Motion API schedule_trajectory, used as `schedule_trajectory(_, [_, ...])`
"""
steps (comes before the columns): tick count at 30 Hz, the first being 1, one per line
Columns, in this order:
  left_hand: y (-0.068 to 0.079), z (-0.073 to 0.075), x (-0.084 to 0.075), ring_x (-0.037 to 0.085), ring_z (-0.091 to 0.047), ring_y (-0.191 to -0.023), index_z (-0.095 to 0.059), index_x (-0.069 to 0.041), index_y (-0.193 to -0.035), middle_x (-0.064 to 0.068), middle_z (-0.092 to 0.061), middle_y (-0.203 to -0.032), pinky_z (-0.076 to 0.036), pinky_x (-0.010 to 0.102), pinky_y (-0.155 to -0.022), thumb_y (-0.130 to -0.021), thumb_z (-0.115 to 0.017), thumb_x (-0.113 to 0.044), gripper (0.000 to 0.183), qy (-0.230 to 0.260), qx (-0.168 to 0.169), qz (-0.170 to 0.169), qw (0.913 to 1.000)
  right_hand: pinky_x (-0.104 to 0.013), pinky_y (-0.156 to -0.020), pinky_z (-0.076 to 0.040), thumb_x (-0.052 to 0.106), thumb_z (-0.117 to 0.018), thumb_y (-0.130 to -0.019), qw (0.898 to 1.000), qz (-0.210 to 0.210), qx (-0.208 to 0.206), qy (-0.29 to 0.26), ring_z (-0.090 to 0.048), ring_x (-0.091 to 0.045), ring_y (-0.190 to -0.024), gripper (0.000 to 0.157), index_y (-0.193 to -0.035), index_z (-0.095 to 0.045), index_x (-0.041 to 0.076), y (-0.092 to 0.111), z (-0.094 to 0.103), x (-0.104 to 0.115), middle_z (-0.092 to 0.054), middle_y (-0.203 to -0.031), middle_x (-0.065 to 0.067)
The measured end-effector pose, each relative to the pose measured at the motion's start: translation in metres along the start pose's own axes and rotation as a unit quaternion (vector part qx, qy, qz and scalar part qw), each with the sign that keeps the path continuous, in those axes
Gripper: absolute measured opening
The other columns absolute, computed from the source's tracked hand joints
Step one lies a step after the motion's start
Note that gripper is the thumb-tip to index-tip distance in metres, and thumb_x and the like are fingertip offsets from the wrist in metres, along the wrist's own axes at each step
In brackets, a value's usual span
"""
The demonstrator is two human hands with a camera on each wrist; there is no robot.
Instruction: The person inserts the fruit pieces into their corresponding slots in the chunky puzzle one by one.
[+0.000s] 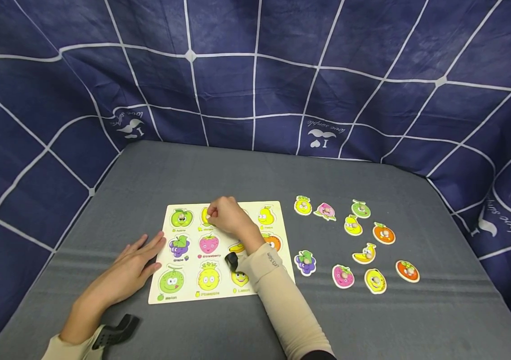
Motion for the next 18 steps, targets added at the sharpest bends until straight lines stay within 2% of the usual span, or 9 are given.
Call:
schedule_trajectory(14, [0.0,-0.001,-0.001,0.054,-0.032,-0.136,-0.049,0.005,-0.143,0.019,-0.041,-0.151,-0.024,0.075,-0.101,-0.093,-0.067,-0.009,0.054,-0.001,0.0,-0.002,1.0,-0.021,-0.067,-0.045,0.011,-0.079,-0.085,1.0,-0.007,-0.008,-0.011,-0.055,-0.006,-0.064,0.005,-0.087,-0.076,0.007,0.008,0.006,-0.001,-0.064,-0.069,0.006])
schedule_trajectory(18, [0.0,-0.001,-0.001,0.055,-0.032,-0.136,-0.049,0.005,-0.142,0.02,-0.041,-0.151,-0.024,0.076,-0.1,-0.093,-0.067,-0.009,0.054,-0.001,0.001,-0.003,1.0,-0.02,-0.06,-0.045,0.01,-0.079,-0.085,0.999,-0.016,-0.014,-0.024,-0.054,-0.007,-0.062,0.006,-0.089,-0.076,0.006,0.012,0.008,-0.004,-0.065,-0.071,0.005])
Point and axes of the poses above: each hand's wrist, its own y-axis away from the middle knuckle, its own z-axis out of the back of the hand, x = y × z, the point moved 4 cm from there along -y, towards the middle knuckle
